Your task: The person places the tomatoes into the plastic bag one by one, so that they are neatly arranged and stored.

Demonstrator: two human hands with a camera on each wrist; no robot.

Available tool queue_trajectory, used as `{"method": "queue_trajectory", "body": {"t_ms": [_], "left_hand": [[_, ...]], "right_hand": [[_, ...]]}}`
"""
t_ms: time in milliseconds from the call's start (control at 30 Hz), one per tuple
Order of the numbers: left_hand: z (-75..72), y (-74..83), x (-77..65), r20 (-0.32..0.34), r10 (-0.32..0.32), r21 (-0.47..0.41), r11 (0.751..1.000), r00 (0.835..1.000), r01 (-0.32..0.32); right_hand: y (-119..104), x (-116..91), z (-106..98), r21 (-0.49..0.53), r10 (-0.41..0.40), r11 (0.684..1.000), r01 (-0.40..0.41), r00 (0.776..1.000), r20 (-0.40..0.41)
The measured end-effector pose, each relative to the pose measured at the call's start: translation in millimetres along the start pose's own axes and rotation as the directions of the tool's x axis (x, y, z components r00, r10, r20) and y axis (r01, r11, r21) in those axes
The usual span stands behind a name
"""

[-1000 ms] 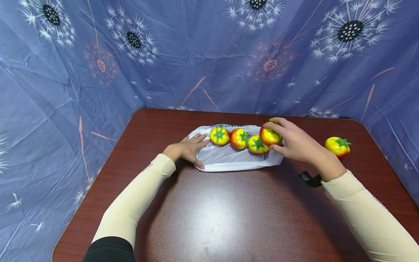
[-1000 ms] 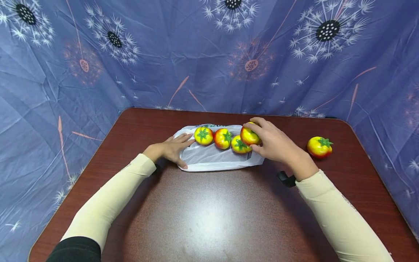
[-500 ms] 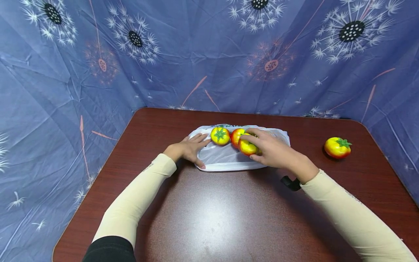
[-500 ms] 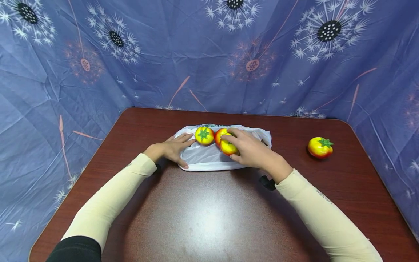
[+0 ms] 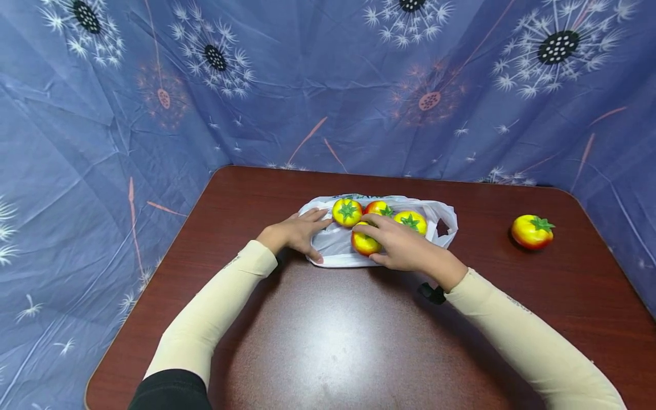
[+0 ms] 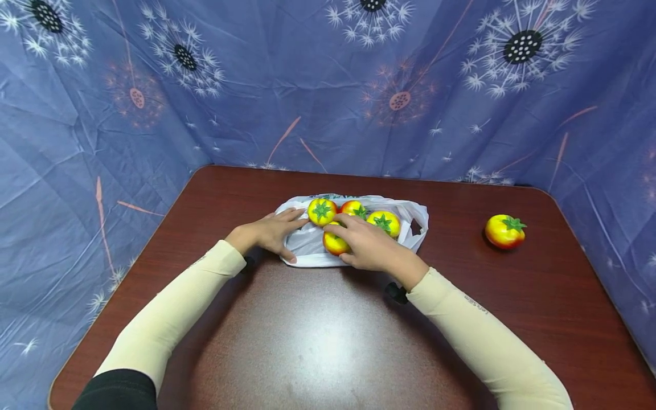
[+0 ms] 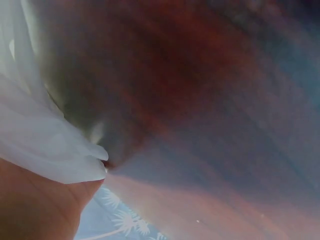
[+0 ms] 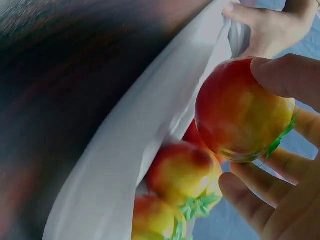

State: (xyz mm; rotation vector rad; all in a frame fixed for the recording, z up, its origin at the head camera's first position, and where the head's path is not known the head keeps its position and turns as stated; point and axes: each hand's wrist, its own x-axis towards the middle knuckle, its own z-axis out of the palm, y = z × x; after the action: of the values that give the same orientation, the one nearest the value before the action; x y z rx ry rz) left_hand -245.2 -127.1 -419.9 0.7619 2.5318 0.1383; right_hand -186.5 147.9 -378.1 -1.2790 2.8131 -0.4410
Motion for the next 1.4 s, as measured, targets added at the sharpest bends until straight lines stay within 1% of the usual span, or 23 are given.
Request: {"method": "queue_trajectory", "body": {"t_ms": [100, 300, 467, 667, 800, 967, 1067, 1267, 1400], "left_hand": [[-1.3, -0.3, 0.6, 0.001, -0.007, 0.005, 1.0, 1.0, 0.007], [1.7, 0.5, 3.5, -0.007, 0.003, -0.006, 1.0, 1.0, -0.003], [0.6, 1.9, 4.0, -0.014, 0.003, -0.005, 1.0, 1.0, -0.003], [0.8, 4.5, 4.9, -0.007, 0.005, -0.01, 1.0, 1.0, -0.005], [2.5, 4.9, 4.6, 0.009, -0.005, -0.016, 1.0, 1.0, 0.006], [2.2, 3.7, 4.7, 0.0, -0.016, 0.003, 1.0, 1.0, 0.016], [1.6, 3.1, 4.4, -0.006, -0.014, 0.002, 1.0, 1.0, 0.014], [1.6, 3.8, 3.0, 0.007, -0.012, -0.01, 1.0, 1.0, 0.012], [1.2, 4.5, 3.0, 0.009, -0.012, -0.014, 1.0, 1.0, 0.012]], "right_hand": [[-1, 6, 4, -0.004, 0.003, 1.0, -0.003, 1.0, -0.001], [-1, 14, 16, -0.037, 0.025, 0.999, -0.025, 1.0, 0.004], [-2, 15, 22, -0.061, 0.037, 0.997, -0.039, 0.999, -0.035], [-1, 13, 30, -0.053, 0.05, 0.997, -0.053, 0.997, -0.06], [0, 12, 32, -0.044, 0.05, 0.998, -0.052, 0.997, -0.062], [0, 14, 33, -0.026, 0.05, 0.998, -0.051, 0.997, -0.059], [1, 16, 34, -0.029, 0.048, 0.998, -0.05, 0.997, -0.063], [0, 19, 36, -0.038, 0.033, 0.999, -0.036, 0.997, -0.07], [0, 19, 37, -0.052, 0.039, 0.998, -0.043, 0.997, -0.069]]}}
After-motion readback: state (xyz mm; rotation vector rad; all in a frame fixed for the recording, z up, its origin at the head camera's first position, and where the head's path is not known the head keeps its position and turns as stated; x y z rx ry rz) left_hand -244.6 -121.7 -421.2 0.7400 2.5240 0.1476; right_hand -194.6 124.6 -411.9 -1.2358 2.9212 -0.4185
